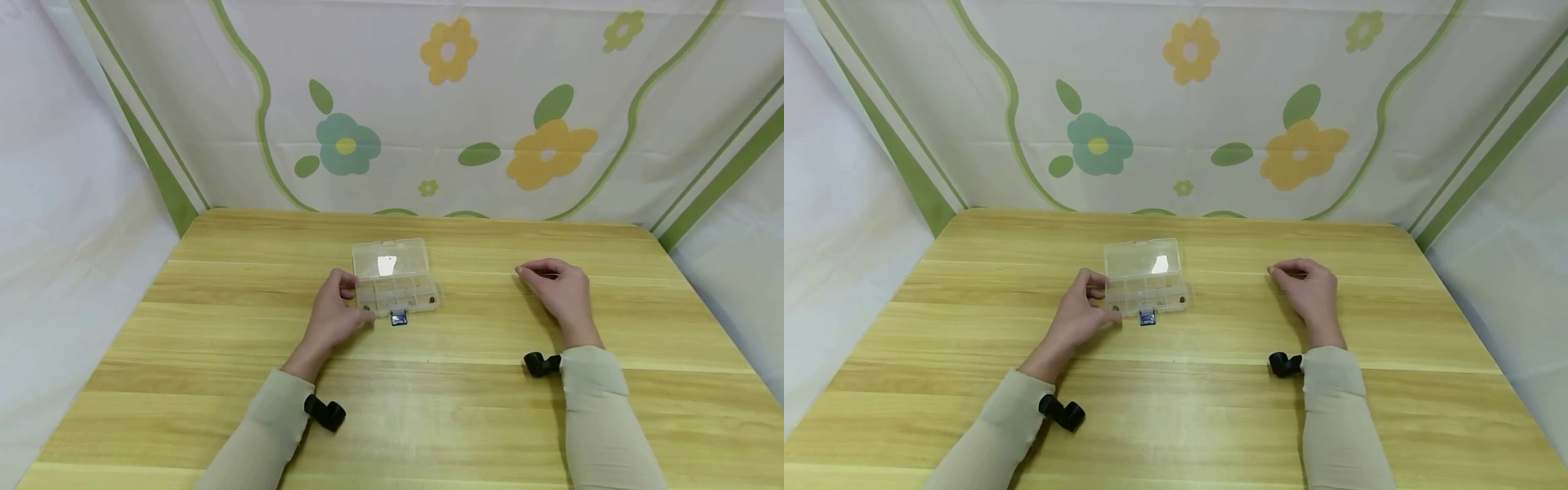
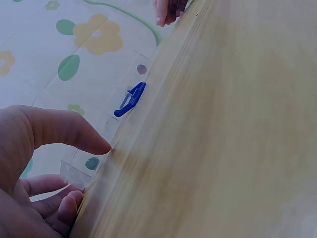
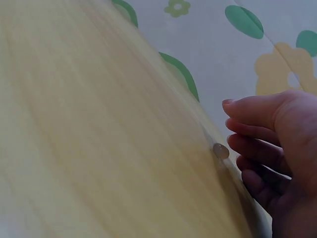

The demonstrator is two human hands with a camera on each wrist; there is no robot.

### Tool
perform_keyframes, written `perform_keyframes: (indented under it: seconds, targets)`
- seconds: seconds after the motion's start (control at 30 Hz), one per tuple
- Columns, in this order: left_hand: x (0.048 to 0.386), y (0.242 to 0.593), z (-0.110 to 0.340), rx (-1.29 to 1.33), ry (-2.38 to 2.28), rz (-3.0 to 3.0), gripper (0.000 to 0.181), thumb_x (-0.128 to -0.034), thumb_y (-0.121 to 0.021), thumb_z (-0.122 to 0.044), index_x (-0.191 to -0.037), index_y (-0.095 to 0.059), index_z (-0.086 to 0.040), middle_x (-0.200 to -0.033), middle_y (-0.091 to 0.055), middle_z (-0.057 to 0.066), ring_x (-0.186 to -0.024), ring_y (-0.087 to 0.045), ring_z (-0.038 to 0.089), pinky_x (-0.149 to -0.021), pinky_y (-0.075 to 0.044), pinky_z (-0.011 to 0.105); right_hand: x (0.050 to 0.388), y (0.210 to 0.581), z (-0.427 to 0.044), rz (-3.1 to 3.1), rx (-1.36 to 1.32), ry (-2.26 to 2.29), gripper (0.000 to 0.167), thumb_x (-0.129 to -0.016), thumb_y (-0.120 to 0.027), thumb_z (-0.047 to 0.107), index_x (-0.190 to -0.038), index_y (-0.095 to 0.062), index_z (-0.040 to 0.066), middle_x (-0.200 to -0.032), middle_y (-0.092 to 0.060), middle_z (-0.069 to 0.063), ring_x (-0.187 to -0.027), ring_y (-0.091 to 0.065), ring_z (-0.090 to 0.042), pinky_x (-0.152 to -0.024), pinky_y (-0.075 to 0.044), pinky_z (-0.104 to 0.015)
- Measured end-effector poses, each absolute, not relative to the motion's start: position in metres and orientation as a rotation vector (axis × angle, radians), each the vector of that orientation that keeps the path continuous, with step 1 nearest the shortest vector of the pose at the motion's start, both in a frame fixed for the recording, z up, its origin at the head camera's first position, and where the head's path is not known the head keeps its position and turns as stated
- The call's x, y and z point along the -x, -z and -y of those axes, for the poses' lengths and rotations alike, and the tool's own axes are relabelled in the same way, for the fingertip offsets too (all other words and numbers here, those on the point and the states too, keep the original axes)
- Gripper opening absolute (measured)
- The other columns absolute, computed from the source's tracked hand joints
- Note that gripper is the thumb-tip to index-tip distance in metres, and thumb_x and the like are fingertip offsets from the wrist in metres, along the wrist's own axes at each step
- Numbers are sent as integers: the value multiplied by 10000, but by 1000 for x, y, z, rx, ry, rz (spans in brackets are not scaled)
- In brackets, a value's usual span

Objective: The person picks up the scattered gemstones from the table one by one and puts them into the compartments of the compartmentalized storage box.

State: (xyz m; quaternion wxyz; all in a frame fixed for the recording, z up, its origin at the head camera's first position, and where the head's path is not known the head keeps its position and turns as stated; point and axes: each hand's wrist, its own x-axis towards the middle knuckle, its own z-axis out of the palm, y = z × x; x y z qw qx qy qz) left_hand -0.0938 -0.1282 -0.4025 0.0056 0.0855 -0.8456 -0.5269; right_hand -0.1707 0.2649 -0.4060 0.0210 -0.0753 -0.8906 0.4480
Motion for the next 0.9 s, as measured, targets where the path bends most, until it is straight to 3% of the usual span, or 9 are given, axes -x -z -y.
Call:
perform_keyframes:
  seconds: [0.23,0.43,0.77,0.9]
  targets:
    - [94,402,128,-268,1644,2649,670,-712,-850,38,-1311,-565,-58,-1290,-625,151,-1176,-556,318,-1021,-492,461,170,409,-280,2824,206,-1374,566,-915,-758,642,-1261,-788,194,-1141,-705,178,-1092,-586,-33,-968,-456,-260]
    - [93,402,128,-268,1653,2645,669,-713,-847,33,-1312,-565,-63,-1297,-622,147,-1181,-554,316,-1021,-493,462,168,410,-291,2829,156,-1361,578,-885,-787,649,-1243,-799,197,-1095,-712,249,-1052,-602,6,-930,-469,-216]
    - [93,402,128,-266,1671,2638,677,-716,-841,40,-1324,-559,-56,-1299,-618,151,-1180,-545,317,-1021,-485,464,166,410,-299,2905,25,-1337,546,-845,-867,581,-1228,-806,196,-1288,-697,68,-1206,-581,-116,-991,-421,-257]
    - [92,402,128,-266,1669,2641,676,-717,-835,40,-1326,-555,-53,-1305,-617,153,-1180,-542,317,-1017,-484,462,167,409,-301,2919,-34,-1329,513,-853,-878,539,-1200,-813,166,-1348,-683,-10,-1291,-557,-185,-1117,-420,-399]
